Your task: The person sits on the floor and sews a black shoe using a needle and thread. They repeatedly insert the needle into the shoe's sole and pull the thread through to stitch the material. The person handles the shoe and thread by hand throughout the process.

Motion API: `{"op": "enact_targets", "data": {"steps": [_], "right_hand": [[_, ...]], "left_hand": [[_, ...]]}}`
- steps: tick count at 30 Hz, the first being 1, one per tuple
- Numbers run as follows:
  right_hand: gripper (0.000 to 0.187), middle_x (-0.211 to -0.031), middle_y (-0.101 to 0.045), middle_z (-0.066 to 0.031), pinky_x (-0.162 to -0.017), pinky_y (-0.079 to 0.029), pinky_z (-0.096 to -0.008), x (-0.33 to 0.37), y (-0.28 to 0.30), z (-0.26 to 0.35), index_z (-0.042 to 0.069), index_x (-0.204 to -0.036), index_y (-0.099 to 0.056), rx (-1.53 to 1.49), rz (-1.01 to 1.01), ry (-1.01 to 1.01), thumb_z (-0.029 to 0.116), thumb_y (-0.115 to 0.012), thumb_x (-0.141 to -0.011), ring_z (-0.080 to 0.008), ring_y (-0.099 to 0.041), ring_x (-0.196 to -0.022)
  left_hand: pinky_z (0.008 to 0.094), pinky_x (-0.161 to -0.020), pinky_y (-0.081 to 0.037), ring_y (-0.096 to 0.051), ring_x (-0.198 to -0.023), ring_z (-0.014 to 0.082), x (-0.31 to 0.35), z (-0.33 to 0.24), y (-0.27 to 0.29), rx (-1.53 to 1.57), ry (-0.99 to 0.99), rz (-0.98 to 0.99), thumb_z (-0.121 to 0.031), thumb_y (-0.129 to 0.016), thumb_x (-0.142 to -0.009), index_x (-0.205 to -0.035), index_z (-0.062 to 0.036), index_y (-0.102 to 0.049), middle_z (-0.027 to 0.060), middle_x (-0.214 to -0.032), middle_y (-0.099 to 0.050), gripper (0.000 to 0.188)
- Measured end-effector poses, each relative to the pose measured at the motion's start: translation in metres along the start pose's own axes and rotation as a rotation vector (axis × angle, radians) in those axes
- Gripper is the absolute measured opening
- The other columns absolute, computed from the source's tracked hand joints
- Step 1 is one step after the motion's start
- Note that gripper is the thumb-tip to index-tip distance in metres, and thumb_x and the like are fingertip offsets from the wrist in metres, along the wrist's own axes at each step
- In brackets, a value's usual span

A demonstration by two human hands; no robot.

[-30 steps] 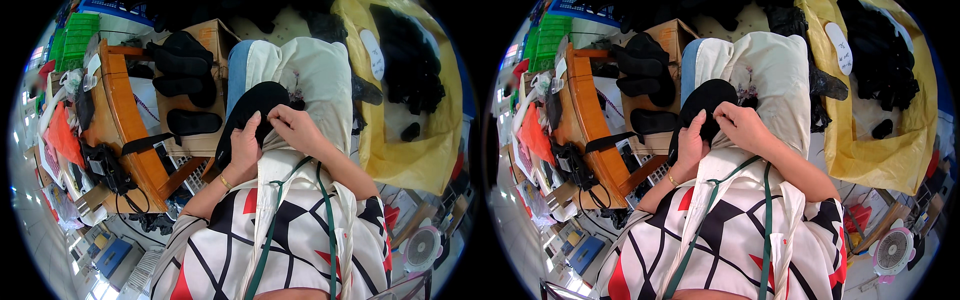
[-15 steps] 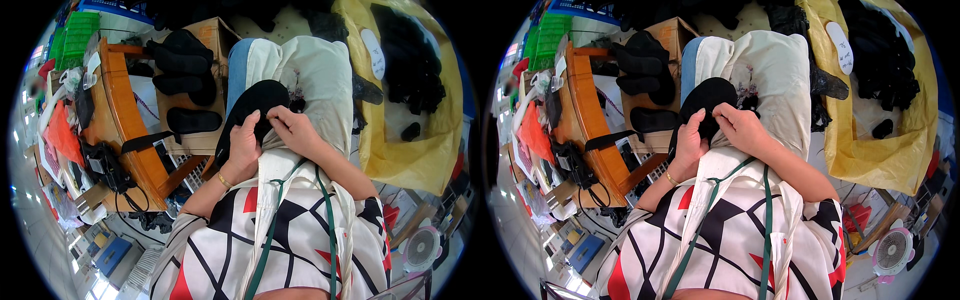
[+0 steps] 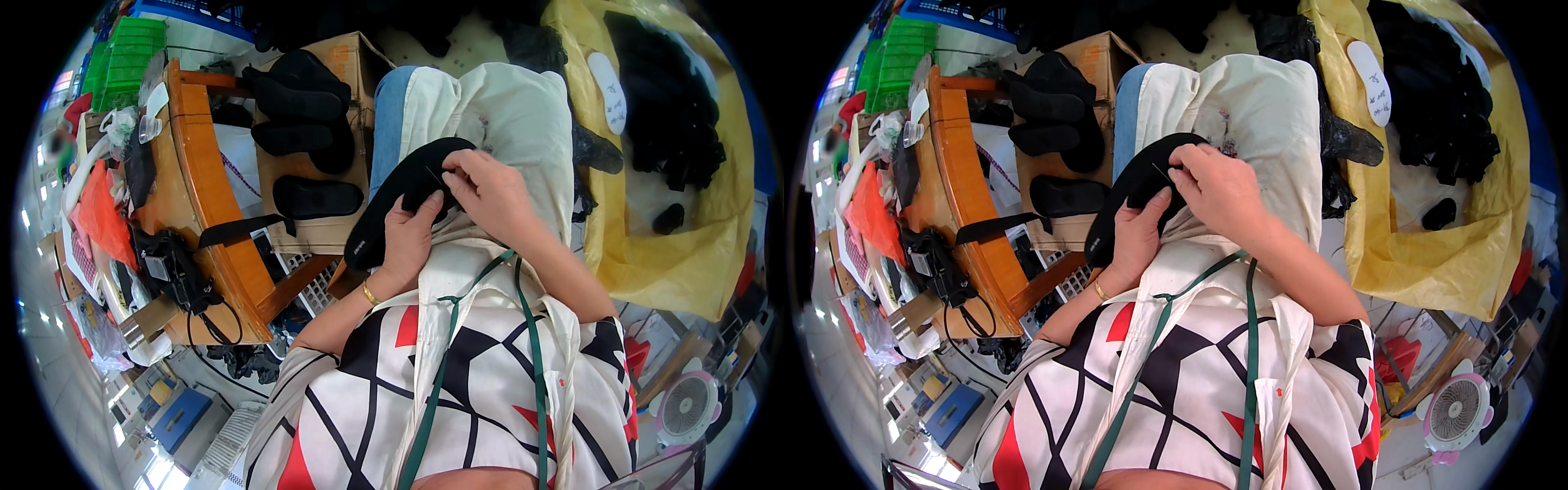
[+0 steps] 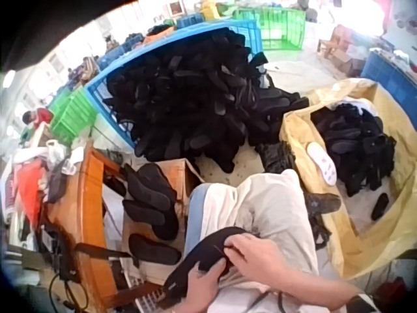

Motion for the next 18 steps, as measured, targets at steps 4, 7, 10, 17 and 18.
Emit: {"op": "enact_targets", "data": {"steps": [4,7,10,17,18], "right_hand": [[0.017,-0.086,-0.058,-0.0101,-0.07,-0.05,-0.0309,0.01,0.004,-0.003,0.003,-0.103,-0.063,-0.183,0.077,-0.043,0.002,-0.069,-0.087,-0.022,-0.064,-0.081],[0.015,-0.085,-0.059,-0.009,-0.066,-0.049,-0.0314,0.022,0.004,-0.012,0.003,-0.1,-0.064,-0.211,-0.068,0.083,0.002,-0.07,-0.087,-0.0206,-0.063,-0.075],[0.009,-0.087,-0.064,-0.0079,-0.061,-0.049,-0.0301,0.023,0.021,-0.02,0.006,-0.098,-0.062,-0.086,-0.408,0.137,0.004,-0.067,-0.091,-0.0209,-0.061,-0.067],[0.016,-0.094,-0.07,-0.0084,-0.051,-0.051,-0.0204,0.046,0.026,-0.047,0.008,-0.105,-0.05,-1.351,-0.092,-0.442,0.024,-0.052,-0.106,-0.0126,-0.065,-0.063],[0.017,-0.09,-0.069,-0.0084,-0.051,-0.052,-0.0224,0.05,0.029,-0.051,0.01,-0.103,-0.051,-1.383,-0.123,-0.497,0.027,-0.052,-0.106,-0.014,-0.066,-0.064]], "left_hand": [[0.0286,-0.067,-0.048,-0.059,-0.076,0.0084,-0.005,0.002,0.015,-0.549,-0.204,0.168,-0.008,-0.072,-0.091,-0.09,-0.0013,-0.068,0.0028,-0.083,-0.069,0.008],[0.0309,-0.063,-0.048,-0.056,-0.066,0.0154,-0.017,-0.012,0.01,-0.923,-0.406,0.295,-0.01,-0.079,-0.084,-0.085,-0.0009,-0.065,0.0072,-0.077,-0.066,0.017],[0.0341,-0.058,-0.045,-0.054,-0.061,0.0298,-0.032,-0.041,-0.016,-1.152,-0.655,0.498,-0.013,-0.084,-0.074,-0.084,-0.0009,-0.063,0.0146,-0.071,-0.057,0.026],[0.0351,-0.071,-0.049,-0.061,-0.082,0.0298,-0.049,-0.038,-0.048,-1.262,-0.671,0.906,-0.01,-0.079,-0.079,-0.1,-0.0031,-0.068,0.0119,-0.086,-0.063,0.024],[0.0359,-0.073,-0.049,-0.061,-0.087,0.0297,-0.044,-0.041,-0.051,-1.269,-0.811,0.823,-0.008,-0.077,-0.081,-0.106,-0.0048,-0.068,0.0112,-0.089,-0.063,0.027]]}}
Point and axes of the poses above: each hand's wrist, its own x-axis away from the middle knuckle, its own y-axis out of the back of the hand, z = x × y, the point moved 2 cm from there along -x, towards the middle knuckle
